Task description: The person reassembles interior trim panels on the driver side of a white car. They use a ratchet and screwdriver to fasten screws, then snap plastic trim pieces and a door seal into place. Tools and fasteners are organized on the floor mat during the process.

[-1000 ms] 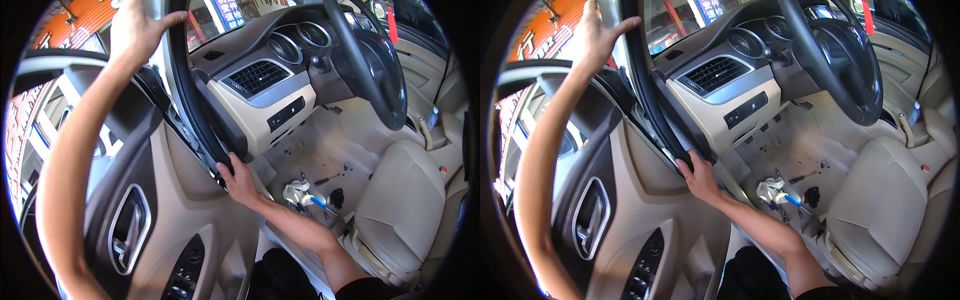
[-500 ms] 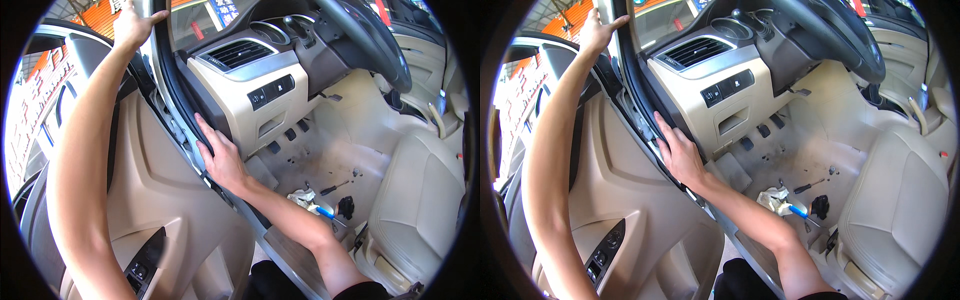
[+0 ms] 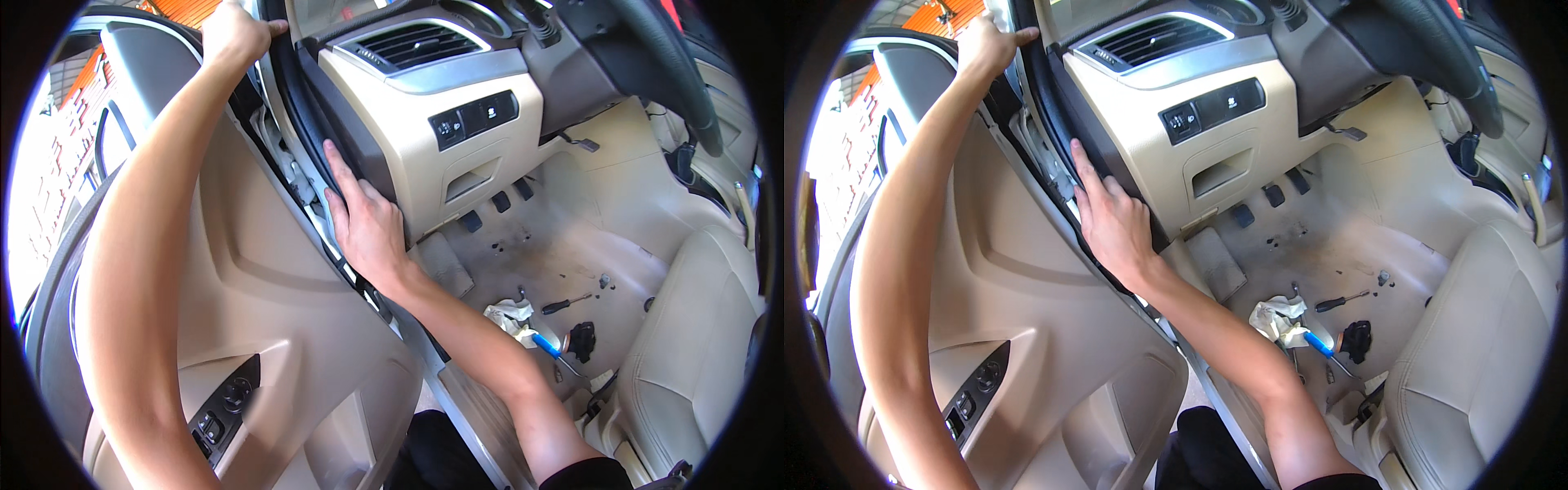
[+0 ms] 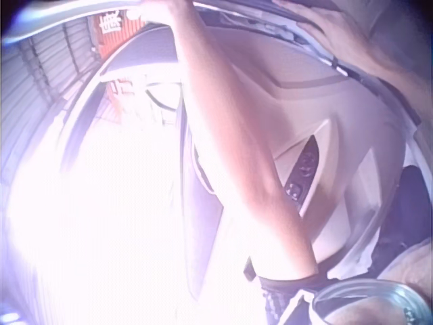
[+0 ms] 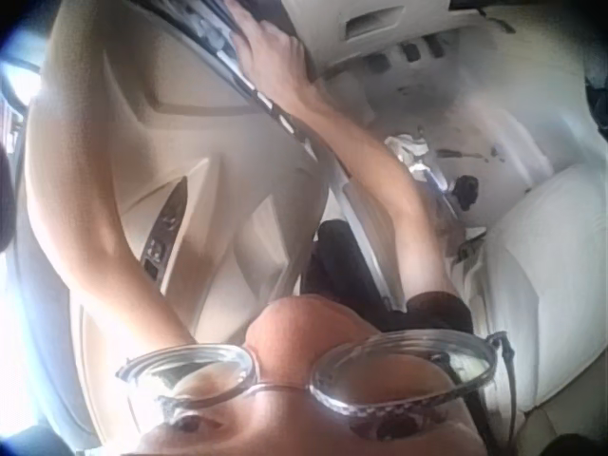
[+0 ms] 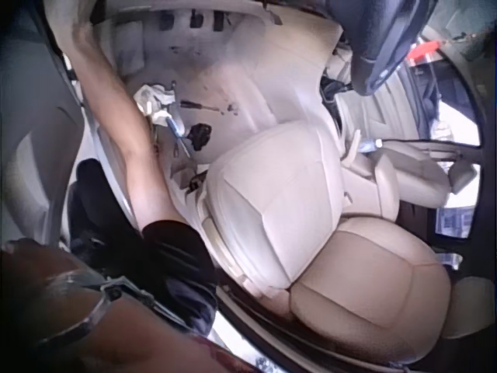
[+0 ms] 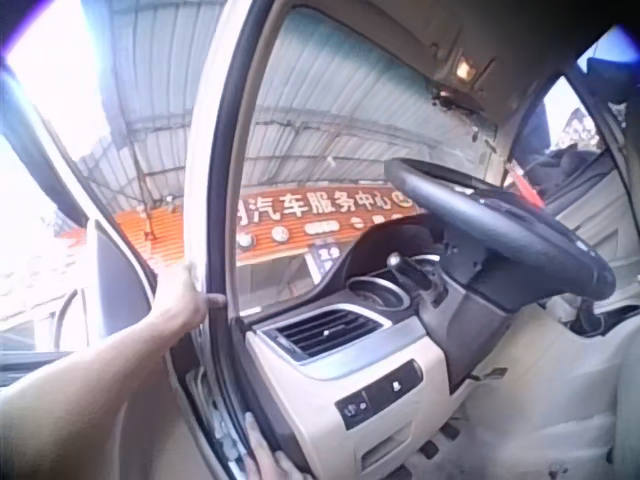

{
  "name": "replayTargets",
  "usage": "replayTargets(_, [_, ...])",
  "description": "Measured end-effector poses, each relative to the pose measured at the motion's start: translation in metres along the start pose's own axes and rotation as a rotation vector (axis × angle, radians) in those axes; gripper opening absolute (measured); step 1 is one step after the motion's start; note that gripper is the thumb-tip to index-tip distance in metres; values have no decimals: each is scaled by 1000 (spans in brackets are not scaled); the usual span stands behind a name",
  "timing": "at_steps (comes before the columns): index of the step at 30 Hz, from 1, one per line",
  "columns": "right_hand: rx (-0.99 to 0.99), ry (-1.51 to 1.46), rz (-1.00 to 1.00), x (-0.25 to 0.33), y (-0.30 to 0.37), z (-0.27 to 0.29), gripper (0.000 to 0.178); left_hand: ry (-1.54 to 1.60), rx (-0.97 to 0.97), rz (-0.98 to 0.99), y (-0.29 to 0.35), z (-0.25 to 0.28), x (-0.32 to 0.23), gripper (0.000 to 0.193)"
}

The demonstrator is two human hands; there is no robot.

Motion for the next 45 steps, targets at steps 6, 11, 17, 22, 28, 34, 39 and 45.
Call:
replayTargets(6, [86, 86, -43, -1, 9, -1, 80, 28, -64, 87, 10, -1, -15, 63])
replayTargets(11, [164, 153, -28, -5, 25, 5, 77, -32, 21, 12, 66, -37, -2, 52])
replayTargets(17, [298, 234, -76, -13, 18, -1, 72, -65, -153, -60, 79, -42, -3, 39])
replayTargets(22, [307, 268, -42, -8, 25, 2, 78, 43, -13, 36, 110, -45, -4, 48])
replayTargets(28, [149, 215, -2, -27, 51, 11, 72, 200, -203, 289, 184, -97, 4, 59])
replayTargets(34, [189, 224, -101, -50, 74, -4, 68, 174, -393, 211, 187, -100, -2, 52])
replayTargets(39, [263, 223, -90, -46, 81, -1, 74, 204, -309, 244, 199, -103, 0, 49])
replayTargets(45, [362, 380, -19, -50, 77, -5, 87, 168, -392, 285, 203, -103, -5, 46])
Point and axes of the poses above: each hand's wrist, its own y-axis away from the middle knuckle, its own z-axis out of the back of the hand, x = y × z, the point moved 7 cm from there along -y, towards the middle knuckle, and after that the axes turned 10 degrees about y, right-handed, at the moved point
